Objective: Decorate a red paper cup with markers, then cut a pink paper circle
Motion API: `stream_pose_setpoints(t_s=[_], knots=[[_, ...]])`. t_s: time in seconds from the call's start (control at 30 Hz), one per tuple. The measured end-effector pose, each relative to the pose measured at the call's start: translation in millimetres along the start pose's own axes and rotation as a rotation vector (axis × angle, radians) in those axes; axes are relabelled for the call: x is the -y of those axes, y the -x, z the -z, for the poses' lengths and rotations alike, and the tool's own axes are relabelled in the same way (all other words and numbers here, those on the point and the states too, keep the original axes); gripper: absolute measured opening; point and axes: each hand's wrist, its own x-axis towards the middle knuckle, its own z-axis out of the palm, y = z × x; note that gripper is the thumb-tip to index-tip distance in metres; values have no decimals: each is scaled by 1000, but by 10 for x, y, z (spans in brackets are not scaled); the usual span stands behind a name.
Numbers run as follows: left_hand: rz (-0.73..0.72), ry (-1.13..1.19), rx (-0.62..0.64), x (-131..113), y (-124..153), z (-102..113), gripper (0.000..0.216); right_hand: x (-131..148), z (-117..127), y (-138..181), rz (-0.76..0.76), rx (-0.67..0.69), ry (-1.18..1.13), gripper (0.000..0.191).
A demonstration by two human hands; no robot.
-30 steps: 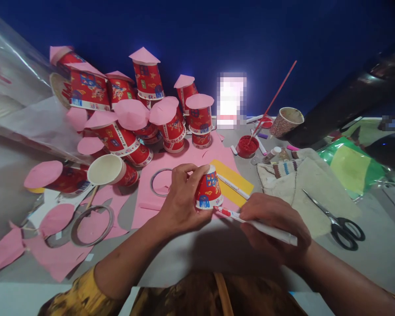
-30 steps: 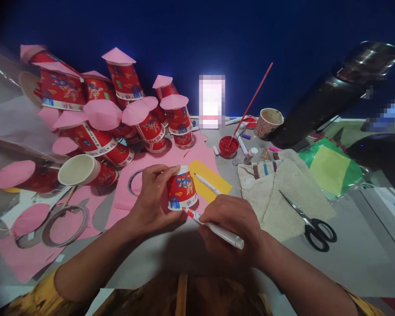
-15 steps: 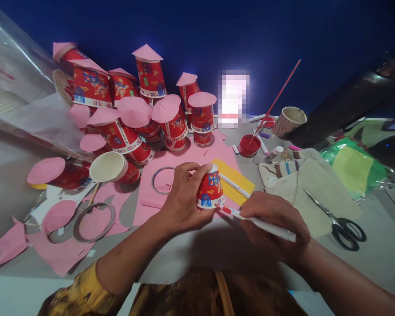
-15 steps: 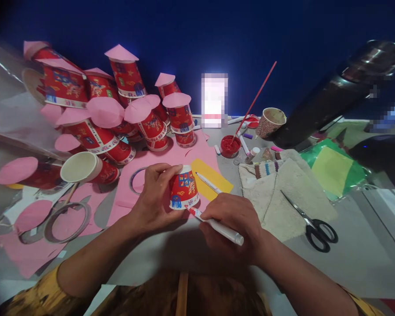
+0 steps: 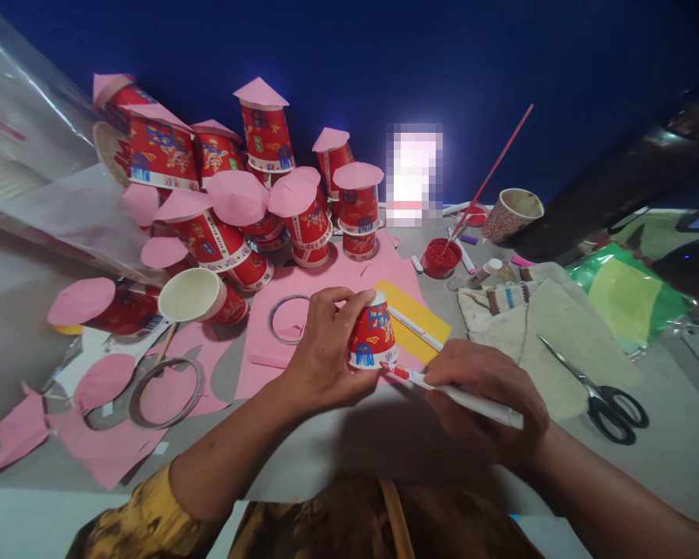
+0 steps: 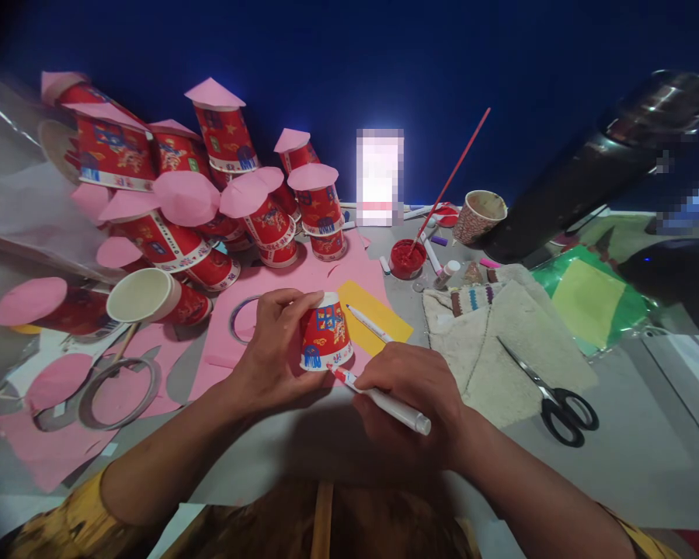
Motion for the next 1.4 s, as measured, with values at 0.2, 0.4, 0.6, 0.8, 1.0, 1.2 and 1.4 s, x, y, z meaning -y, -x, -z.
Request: stream_pose_setpoints(t_s=[0.2,0.4,0.6,0.8,1.0,1.2,1.4], knots=[[6,2,10,1,3,-7,91,0,-4,0,1,-20,-5,17],[14,-5,12,-2,6,-5,91,-3,-4,3,8,-9,0,16],[-11,-13,-9,-5,0,0,90,-36,-21,17,44,-58,-10,19],[6,-22,-2,3,5,-6,92,-14,-8,15,16,-33,-2,17],[20,-4,14,8,15,-11,93,-3,11,-8,-11,15,-8,14],[12,11,15,23,22,-20,94,-4,5,-4,4,-14,-3,15],[9,12,43,24,21,-14,97,-10,-10,-1,-2,-8,-20,14]])
